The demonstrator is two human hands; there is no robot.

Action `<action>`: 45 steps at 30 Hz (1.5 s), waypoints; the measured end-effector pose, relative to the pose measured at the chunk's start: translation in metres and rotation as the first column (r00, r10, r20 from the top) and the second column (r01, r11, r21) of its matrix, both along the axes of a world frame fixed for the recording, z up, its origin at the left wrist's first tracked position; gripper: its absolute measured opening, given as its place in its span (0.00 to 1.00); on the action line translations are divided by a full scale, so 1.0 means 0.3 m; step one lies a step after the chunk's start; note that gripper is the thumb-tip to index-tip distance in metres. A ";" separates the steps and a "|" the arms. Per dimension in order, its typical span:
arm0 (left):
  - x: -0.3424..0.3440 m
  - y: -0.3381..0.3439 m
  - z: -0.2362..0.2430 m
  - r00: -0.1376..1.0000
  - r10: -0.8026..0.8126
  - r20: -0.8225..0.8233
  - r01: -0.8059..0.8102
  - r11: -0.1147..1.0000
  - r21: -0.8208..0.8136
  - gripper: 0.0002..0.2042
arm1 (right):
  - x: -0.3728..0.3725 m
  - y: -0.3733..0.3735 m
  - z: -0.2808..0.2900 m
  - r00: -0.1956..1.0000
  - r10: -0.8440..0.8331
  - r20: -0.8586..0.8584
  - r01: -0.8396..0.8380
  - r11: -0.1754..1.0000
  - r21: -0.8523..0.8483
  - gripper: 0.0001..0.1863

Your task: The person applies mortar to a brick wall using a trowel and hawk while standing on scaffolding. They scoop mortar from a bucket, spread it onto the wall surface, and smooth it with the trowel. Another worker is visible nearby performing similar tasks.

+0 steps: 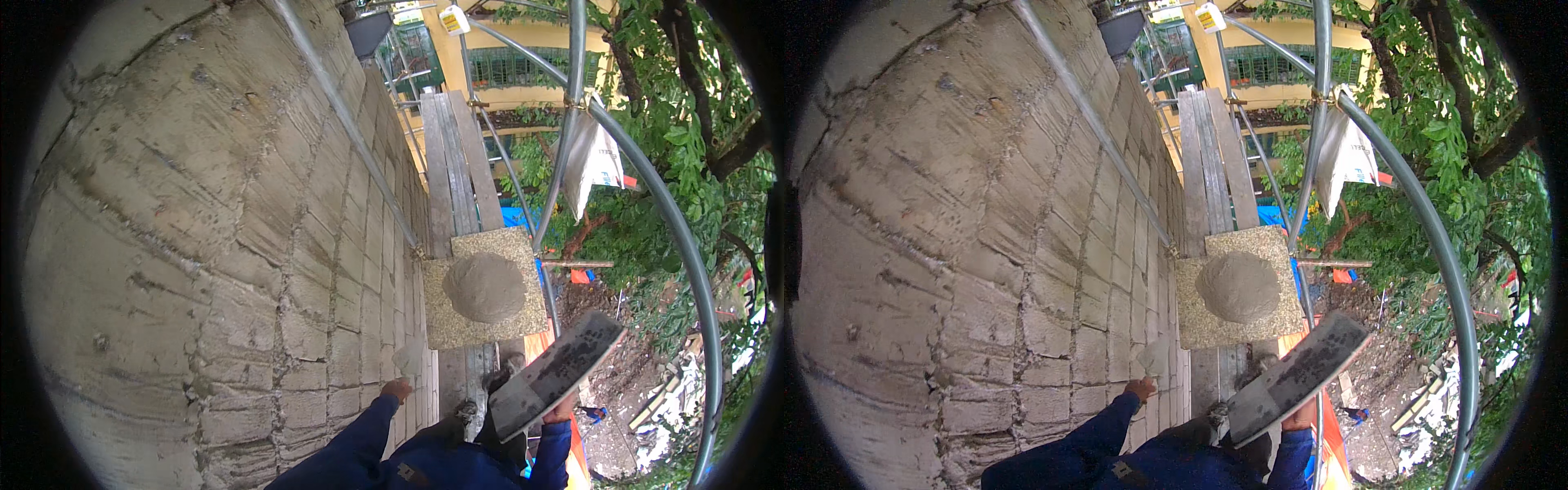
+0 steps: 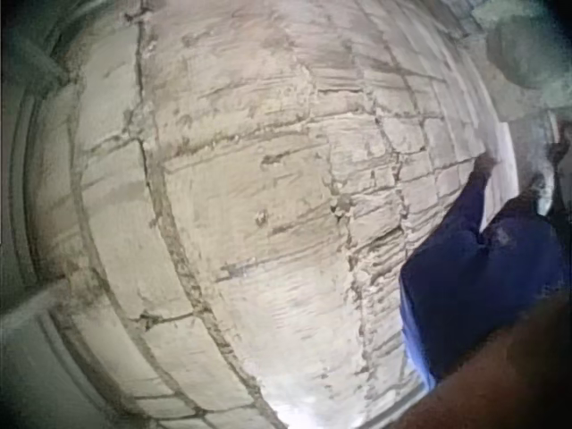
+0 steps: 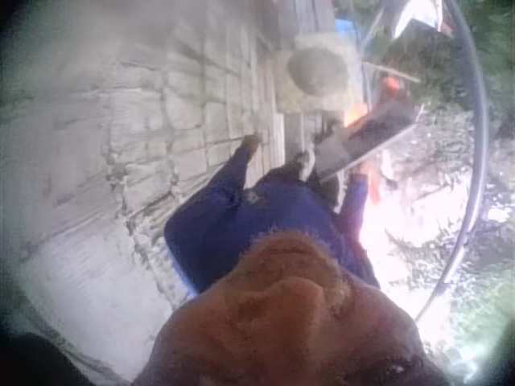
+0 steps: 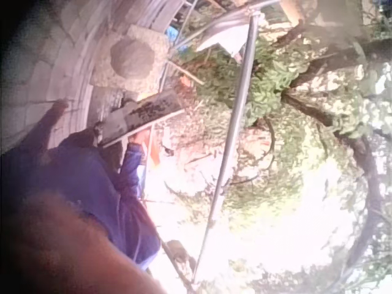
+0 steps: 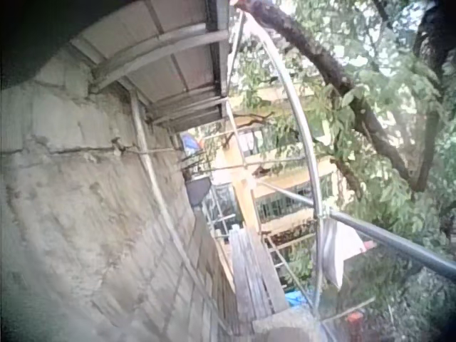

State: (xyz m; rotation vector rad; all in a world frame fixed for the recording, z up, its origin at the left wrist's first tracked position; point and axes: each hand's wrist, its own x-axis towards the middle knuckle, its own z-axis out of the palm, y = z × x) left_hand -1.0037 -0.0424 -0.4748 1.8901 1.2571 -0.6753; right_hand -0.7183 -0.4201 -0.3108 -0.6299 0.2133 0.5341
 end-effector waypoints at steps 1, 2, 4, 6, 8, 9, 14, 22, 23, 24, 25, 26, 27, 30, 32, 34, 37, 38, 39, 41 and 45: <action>0.049 0.028 -0.005 0.994 -0.110 0.016 0.110 0.993 0.049 0.14 | 0.043 0.041 -0.024 0.998 0.052 -0.036 -0.050 0.998 0.050 0.24; 0.088 0.047 -0.007 0.988 -0.150 0.037 0.148 0.987 0.061 0.14 | 0.085 0.078 -0.045 0.992 0.105 -0.070 -0.098 0.990 0.102 0.25; 0.205 0.073 0.031 0.986 -0.143 0.081 0.138 0.988 0.071 0.13 | 0.190 0.207 0.036 0.987 0.159 -0.007 -0.158 0.984 0.086 0.26; 0.313 0.093 0.066 0.985 -0.101 0.138 0.085 0.990 0.116 0.13 | 0.316 0.260 -0.162 0.978 0.195 -0.076 -0.191 0.980 0.050 0.25; 0.380 0.124 0.015 0.959 -0.191 0.212 0.143 0.965 0.221 0.11 | 0.443 0.339 -0.187 0.948 0.313 0.054 -0.310 0.949 -0.054 0.25; 0.454 0.145 0.002 0.977 0.015 0.212 -0.042 0.991 0.124 0.12 | 0.487 0.317 -0.324 0.861 0.419 0.288 -0.309 0.881 -0.358 0.24; 0.670 0.292 -0.331 0.901 0.066 0.429 -0.113 0.990 0.085 0.20 | 0.654 0.408 -0.575 0.865 0.439 -0.244 -0.393 0.894 0.216 0.22; 1.052 0.535 -1.090 0.974 0.186 -0.131 -0.172 0.979 0.108 0.31 | 0.781 0.639 -1.183 0.824 0.275 -0.495 -0.256 0.961 0.107 0.21; 0.997 0.593 -1.261 0.968 0.200 -0.149 -0.184 0.977 0.111 0.33 | 0.778 0.636 -1.340 0.806 0.265 -0.529 -0.287 0.957 0.041 0.21; 1.005 0.614 -1.380 0.963 0.215 -0.165 -0.204 0.976 0.082 0.34 | 0.768 0.587 -1.537 0.799 0.231 -0.555 -0.305 0.952 -0.043 0.21; 1.031 0.641 -1.480 0.959 0.225 -0.173 -0.219 0.974 0.056 0.36 | 0.765 0.546 -1.679 0.796 0.197 -0.572 -0.319 0.940 -0.120 0.21; 1.126 0.648 -1.500 0.955 0.237 -0.180 -0.243 0.970 -0.006 0.35 | 0.776 0.495 -1.763 0.799 0.139 -0.585 -0.285 0.944 -0.165 0.21; 1.169 0.654 -1.524 0.944 0.264 -0.198 -0.278 0.959 -0.050 0.35 | 0.778 0.467 -1.827 0.792 0.100 -0.603 -0.266 0.945 -0.192 0.21; 1.179 0.644 -1.718 0.942 0.330 -0.065 -0.336 0.933 -0.131 0.32 | 0.797 0.416 -1.959 0.812 0.080 -0.578 -0.269 0.931 -0.248 0.22; 0.996 0.659 -1.940 0.946 -0.292 0.141 0.221 0.899 0.378 0.29 | 0.776 0.487 -2.013 0.806 0.178 -0.565 -0.336 0.923 -0.188 0.22; 1.185 0.513 -1.997 0.942 -0.121 0.314 0.069 0.982 0.173 0.28 | 0.794 0.489 -2.031 0.810 0.170 -0.562 -0.340 0.916 -0.213 0.25; 1.562 0.360 -1.842 0.951 0.255 0.173 -0.188 0.926 -0.328 0.27 | 0.819 0.424 -2.032 0.849 0.123 -0.515 -0.293 0.919 -0.264 0.27; 1.620 0.345 -1.780 0.928 0.340 0.151 -0.254 0.876 -0.411 0.27 | 0.818 0.413 -2.042 0.865 0.122 -0.487 -0.279 0.923 -0.265 0.28; 1.638 0.341 -1.760 0.898 0.425 0.118 -0.324 0.817 -0.476 0.26 | 0.820 0.428 -2.036 0.876 0.133 -0.464 -0.275 0.928 -0.252 0.29; 1.640 0.343 -1.691 0.858 0.470 0.205 -0.315 0.799 -0.513 0.20 | 0.841 0.441 -1.995 0.874 0.170 -0.456 -0.255 0.958 -0.132 0.30; 1.713 0.311 -1.444 0.841 0.407 0.357 -0.131 0.793 -0.595 0.15 | 0.891 0.424 -1.901 0.918 0.257 -0.303 -0.289 0.955 -0.065 0.31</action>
